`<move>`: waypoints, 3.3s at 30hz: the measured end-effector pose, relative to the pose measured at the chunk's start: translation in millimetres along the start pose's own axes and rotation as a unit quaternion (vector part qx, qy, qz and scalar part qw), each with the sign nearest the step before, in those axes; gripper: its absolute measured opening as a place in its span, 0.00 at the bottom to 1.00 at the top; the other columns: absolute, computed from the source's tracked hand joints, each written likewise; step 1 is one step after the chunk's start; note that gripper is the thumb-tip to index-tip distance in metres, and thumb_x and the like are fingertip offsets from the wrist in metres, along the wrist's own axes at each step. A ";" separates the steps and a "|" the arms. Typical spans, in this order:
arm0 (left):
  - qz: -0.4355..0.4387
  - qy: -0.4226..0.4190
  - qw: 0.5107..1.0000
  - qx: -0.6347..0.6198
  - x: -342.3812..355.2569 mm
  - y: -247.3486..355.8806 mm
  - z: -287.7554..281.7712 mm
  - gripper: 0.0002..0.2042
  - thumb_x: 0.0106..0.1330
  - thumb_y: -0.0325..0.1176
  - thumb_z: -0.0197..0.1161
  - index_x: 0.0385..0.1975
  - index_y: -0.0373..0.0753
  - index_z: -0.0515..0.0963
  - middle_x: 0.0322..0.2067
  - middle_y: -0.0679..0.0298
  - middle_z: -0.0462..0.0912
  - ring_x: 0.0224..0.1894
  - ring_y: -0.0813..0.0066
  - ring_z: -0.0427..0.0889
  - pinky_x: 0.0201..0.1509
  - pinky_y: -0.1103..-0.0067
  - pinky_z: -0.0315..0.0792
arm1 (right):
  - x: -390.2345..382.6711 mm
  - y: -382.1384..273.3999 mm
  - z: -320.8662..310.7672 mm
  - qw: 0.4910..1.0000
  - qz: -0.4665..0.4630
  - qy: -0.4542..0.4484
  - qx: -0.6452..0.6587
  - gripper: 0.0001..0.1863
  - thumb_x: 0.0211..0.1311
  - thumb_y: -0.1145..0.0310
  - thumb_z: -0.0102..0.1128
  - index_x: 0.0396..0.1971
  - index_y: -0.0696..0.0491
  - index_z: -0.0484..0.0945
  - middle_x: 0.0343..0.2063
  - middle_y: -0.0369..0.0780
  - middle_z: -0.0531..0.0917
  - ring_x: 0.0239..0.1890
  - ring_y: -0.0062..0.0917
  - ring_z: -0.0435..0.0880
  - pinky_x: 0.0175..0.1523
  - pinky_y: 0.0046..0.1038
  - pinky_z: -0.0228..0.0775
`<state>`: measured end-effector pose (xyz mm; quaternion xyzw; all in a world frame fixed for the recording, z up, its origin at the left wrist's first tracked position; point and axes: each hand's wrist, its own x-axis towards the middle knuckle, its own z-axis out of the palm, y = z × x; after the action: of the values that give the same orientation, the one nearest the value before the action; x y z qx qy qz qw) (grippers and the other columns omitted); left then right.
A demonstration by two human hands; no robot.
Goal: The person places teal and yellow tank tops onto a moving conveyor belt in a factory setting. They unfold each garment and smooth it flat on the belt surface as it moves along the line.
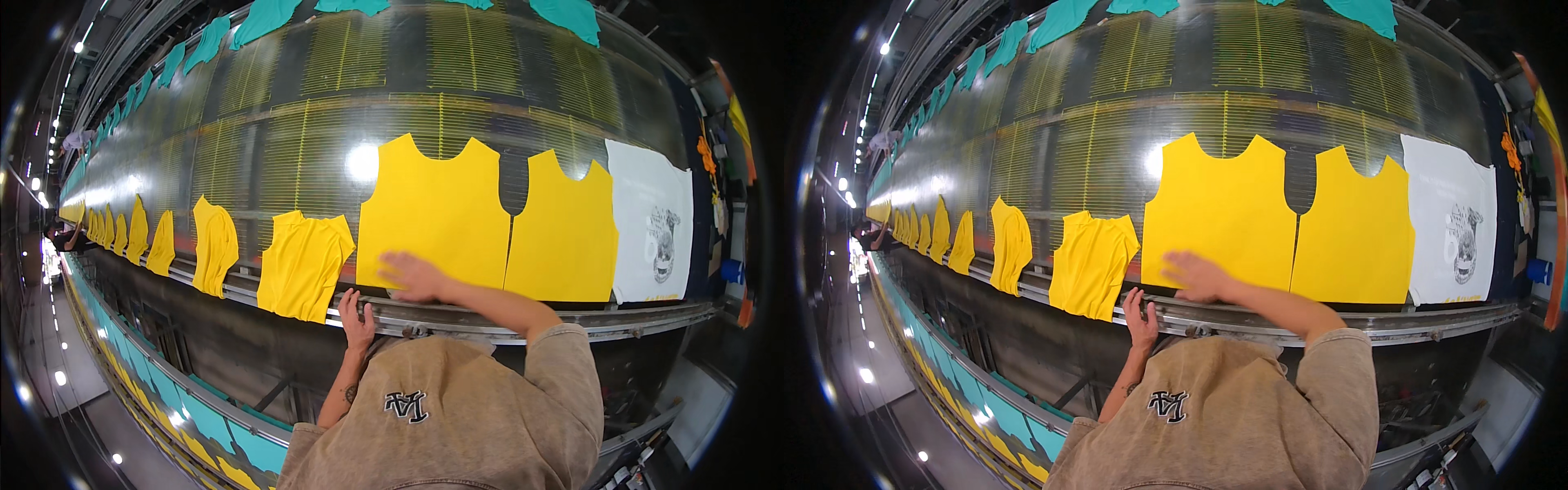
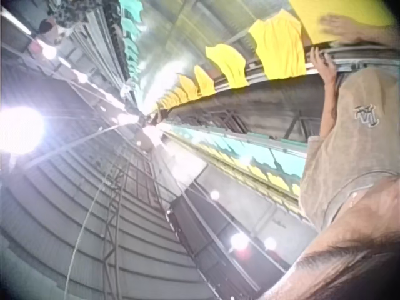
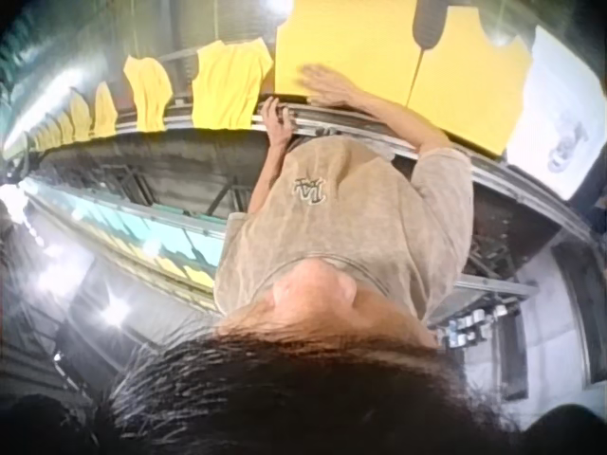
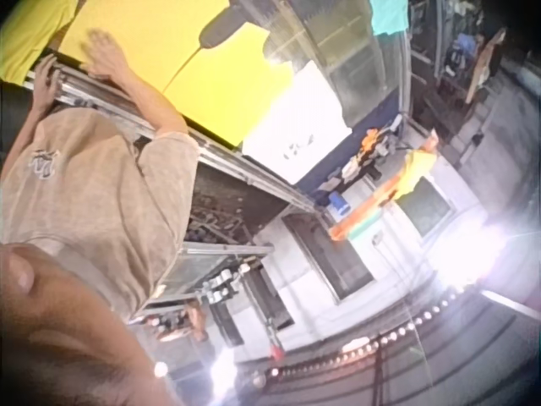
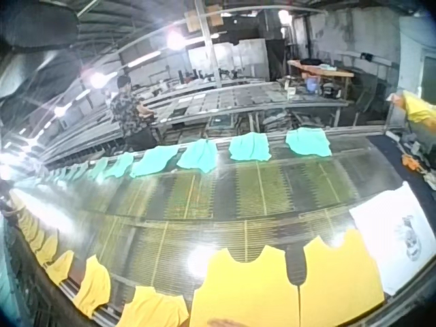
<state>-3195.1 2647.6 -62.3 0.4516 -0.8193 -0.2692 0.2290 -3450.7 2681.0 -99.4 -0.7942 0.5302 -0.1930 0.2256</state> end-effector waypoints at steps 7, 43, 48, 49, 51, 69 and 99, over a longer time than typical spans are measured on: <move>0.014 0.046 0.996 0.077 31.6 -45.4 -68.6 0.23 0.65 0.28 0.64 0.59 0.30 0.71 0.60 0.44 0.70 0.63 0.44 0.68 0.68 0.59 0.62 | -61.6 90.4 -85.2 0.926 0.287 0.136 -0.203 0.36 0.71 0.46 0.49 0.74 0.47 0.59 0.76 0.49 0.52 0.78 0.45 0.46 0.79 0.47 0.38; -0.375 -0.476 0.491 -0.626 154.8 -285.7 -232.7 0.24 0.74 0.49 0.58 0.61 0.38 0.74 0.58 0.60 0.80 0.59 0.67 0.80 0.62 0.66 0.75 | 163.3 -235.2 85.8 0.277 0.188 0.497 0.801 0.35 0.75 0.41 0.41 0.61 0.60 0.71 0.59 0.46 0.80 0.61 0.37 0.79 0.63 0.39 0.70; -0.243 -0.460 0.579 -0.628 165.8 -261.2 -259.9 0.22 0.67 0.32 0.69 0.61 0.37 0.75 0.56 0.65 0.82 0.55 0.74 0.82 0.60 0.73 0.75 | 177.3 -248.6 86.7 0.307 0.097 0.510 0.798 0.36 0.71 0.42 0.53 0.65 0.57 0.68 0.65 0.46 0.74 0.68 0.37 0.71 0.72 0.41 0.61; -0.223 -0.441 0.611 -0.618 169.5 -253.9 -267.9 0.22 0.67 0.31 0.69 0.60 0.37 0.76 0.55 0.66 0.82 0.54 0.75 0.82 0.59 0.74 0.75 | 180.8 -251.6 83.2 0.320 0.143 0.506 0.788 0.35 0.71 0.44 0.54 0.66 0.57 0.68 0.66 0.46 0.73 0.68 0.37 0.71 0.72 0.42 0.60; -0.173 -0.406 0.651 -0.618 174.0 -239.3 -282.3 0.20 0.66 0.30 0.70 0.58 0.36 0.77 0.53 0.67 0.84 0.51 0.77 0.82 0.58 0.77 0.75 | 187.2 -256.9 73.5 0.352 0.198 0.487 0.774 0.32 0.72 0.48 0.55 0.66 0.56 0.67 0.67 0.45 0.71 0.69 0.36 0.69 0.73 0.43 0.59; -0.031 -0.222 0.783 -0.580 305.1 -178.2 -391.2 0.08 0.69 0.27 0.65 0.42 0.28 0.82 0.36 0.59 0.88 0.37 0.77 0.87 0.44 0.81 0.80 | 197.6 -271.7 -142.9 0.538 0.272 0.608 0.517 0.11 0.69 0.68 0.63 0.45 0.60 0.81 0.40 0.38 0.87 0.42 0.22 0.86 0.50 0.25 0.78; 0.020 -0.234 0.829 -0.507 546.5 -113.1 -332.3 0.27 0.62 0.21 0.70 0.61 0.27 0.71 0.51 0.53 0.82 0.49 0.69 0.85 0.54 0.76 0.80 | 257.8 -50.7 -282.9 0.636 0.206 0.596 0.444 0.18 0.61 0.80 0.68 0.52 0.63 0.81 0.43 0.42 0.86 0.42 0.20 0.85 0.49 0.21 0.80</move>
<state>-3186.1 2047.5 185.9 0.1793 -0.6057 -0.7397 0.2320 -3473.2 2415.1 179.4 -0.1808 0.5500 -0.7851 0.2203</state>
